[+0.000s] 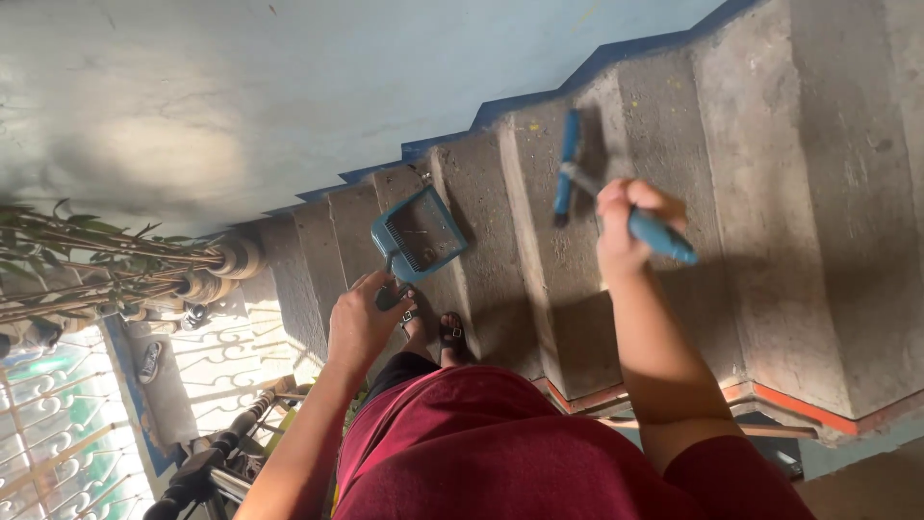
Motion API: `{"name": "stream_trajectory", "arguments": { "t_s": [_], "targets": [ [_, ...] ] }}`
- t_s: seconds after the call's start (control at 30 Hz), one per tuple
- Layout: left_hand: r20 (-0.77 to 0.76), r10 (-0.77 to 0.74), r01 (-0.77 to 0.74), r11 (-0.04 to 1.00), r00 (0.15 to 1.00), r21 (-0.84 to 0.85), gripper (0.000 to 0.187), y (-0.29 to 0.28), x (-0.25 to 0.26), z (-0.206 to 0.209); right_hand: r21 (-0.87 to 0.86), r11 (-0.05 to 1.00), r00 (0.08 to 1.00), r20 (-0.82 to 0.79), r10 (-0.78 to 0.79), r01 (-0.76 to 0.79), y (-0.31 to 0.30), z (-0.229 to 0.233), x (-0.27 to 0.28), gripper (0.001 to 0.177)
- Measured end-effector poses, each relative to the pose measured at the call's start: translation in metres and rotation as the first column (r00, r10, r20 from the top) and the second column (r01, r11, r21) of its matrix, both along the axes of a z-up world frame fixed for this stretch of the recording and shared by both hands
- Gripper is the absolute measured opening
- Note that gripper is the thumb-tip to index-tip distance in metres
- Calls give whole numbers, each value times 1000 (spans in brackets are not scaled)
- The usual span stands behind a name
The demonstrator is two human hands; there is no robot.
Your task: Sweeping dirt from concrete stairs into a handheld dustpan using a broom.
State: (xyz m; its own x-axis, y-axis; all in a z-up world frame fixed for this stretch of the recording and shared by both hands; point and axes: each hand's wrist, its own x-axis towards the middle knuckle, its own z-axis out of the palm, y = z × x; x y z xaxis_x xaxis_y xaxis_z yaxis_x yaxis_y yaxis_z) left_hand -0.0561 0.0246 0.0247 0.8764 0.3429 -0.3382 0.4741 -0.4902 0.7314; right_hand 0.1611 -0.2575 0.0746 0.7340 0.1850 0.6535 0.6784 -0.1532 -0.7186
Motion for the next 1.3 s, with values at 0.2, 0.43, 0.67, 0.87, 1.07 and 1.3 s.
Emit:
{"name": "stream_trajectory", "arguments": {
  "t_s": [0.2,0.43,0.67,0.87,1.07,1.3],
  "targets": [
    [-13,-14,15,1000,1000,19,29,6,-6,-2,299,943,964,-257,-69,147,-66,-95,72,30],
    [-4,-16,15,1000,1000,-26,30,12,-12,-4,410,902,991,-44,-128,135,-91,39,59,24],
    [-14,-46,46,999,999,10,29,10,-16,-17,608,791,981,109,-158,60,-208,62,55,33],
    [19,-79,79,997,997,5,27,5,-9,-9,459,839,954,-84,-287,293,-150,-15,56,23],
    [-4,-98,98,995,995,-3,29,-1,2,0,-354,854,785,-365,-501,381,-106,-6,-12,22],
    [52,-126,127,992,991,-14,28,-13,14,-1,608,770,56,-791,610,193,-98,-49,-86,25]
  ]
}}
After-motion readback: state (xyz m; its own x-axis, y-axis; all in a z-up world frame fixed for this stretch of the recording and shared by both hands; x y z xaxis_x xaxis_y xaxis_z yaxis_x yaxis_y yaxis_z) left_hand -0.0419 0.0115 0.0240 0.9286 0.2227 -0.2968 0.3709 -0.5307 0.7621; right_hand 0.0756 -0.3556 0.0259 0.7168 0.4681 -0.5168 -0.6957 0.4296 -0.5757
